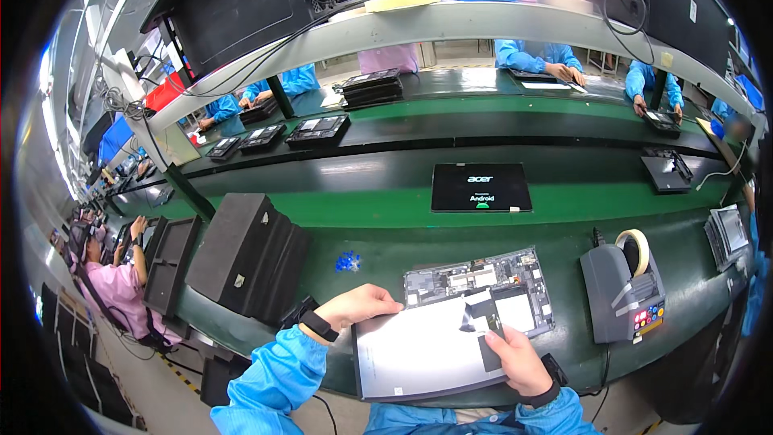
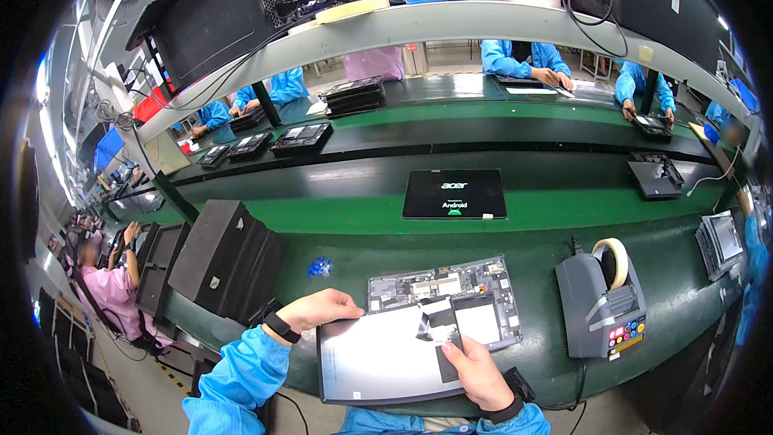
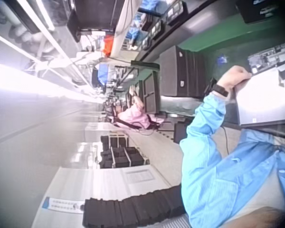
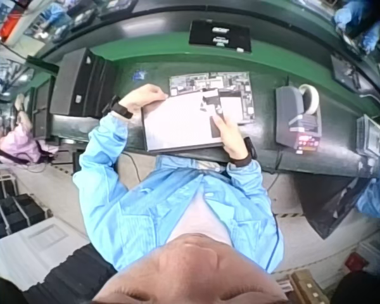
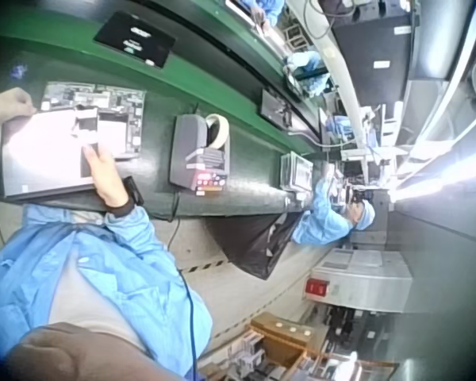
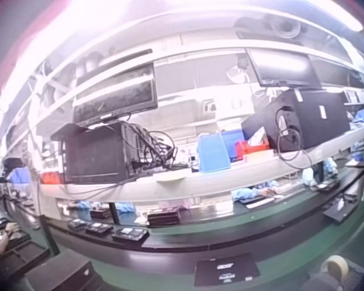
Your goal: The recorder is assembling tablet computers on a factory production line, placing screens and internal components into frames.
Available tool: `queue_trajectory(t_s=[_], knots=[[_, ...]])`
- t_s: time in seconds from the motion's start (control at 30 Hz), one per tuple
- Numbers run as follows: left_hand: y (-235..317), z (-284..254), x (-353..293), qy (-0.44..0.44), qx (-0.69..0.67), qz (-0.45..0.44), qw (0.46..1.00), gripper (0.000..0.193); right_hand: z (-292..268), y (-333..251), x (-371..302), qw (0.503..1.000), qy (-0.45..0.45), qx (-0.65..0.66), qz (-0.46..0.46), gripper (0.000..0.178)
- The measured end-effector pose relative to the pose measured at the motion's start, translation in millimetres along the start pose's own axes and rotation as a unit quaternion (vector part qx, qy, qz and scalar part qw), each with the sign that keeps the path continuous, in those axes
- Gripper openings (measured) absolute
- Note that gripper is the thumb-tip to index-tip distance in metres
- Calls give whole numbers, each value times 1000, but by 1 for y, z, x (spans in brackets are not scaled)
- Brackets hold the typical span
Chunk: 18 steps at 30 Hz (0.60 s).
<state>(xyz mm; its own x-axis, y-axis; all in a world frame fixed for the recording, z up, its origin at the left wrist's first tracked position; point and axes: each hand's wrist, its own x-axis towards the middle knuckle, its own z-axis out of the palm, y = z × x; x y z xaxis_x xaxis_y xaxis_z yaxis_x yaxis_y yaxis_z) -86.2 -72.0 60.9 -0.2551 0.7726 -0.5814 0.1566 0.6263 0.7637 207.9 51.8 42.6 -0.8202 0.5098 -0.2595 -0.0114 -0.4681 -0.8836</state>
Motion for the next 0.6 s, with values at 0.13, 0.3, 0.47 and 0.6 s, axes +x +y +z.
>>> queue_trajectory(t_s=[0.13, 0.3, 0.47, 0.6], knots=[[5, 8, -6, 32, -5, 6, 999, 27, -4, 1, 2, 1000, -5, -7, -2, 29], [4, 19, -10, 88, 15, 40, 995, 23, -1, 1, 4, 1000, 3, 13, -5, 29], [-1, 34, -9, 199, 41, 206, 957, 17, -1, -1, 5, 1000, 4, 12, -4, 28], [1, 38, -8, 209, 64, 256, 942, 16, -7, 4, 5, 999, 10, 36, 4, 28]])
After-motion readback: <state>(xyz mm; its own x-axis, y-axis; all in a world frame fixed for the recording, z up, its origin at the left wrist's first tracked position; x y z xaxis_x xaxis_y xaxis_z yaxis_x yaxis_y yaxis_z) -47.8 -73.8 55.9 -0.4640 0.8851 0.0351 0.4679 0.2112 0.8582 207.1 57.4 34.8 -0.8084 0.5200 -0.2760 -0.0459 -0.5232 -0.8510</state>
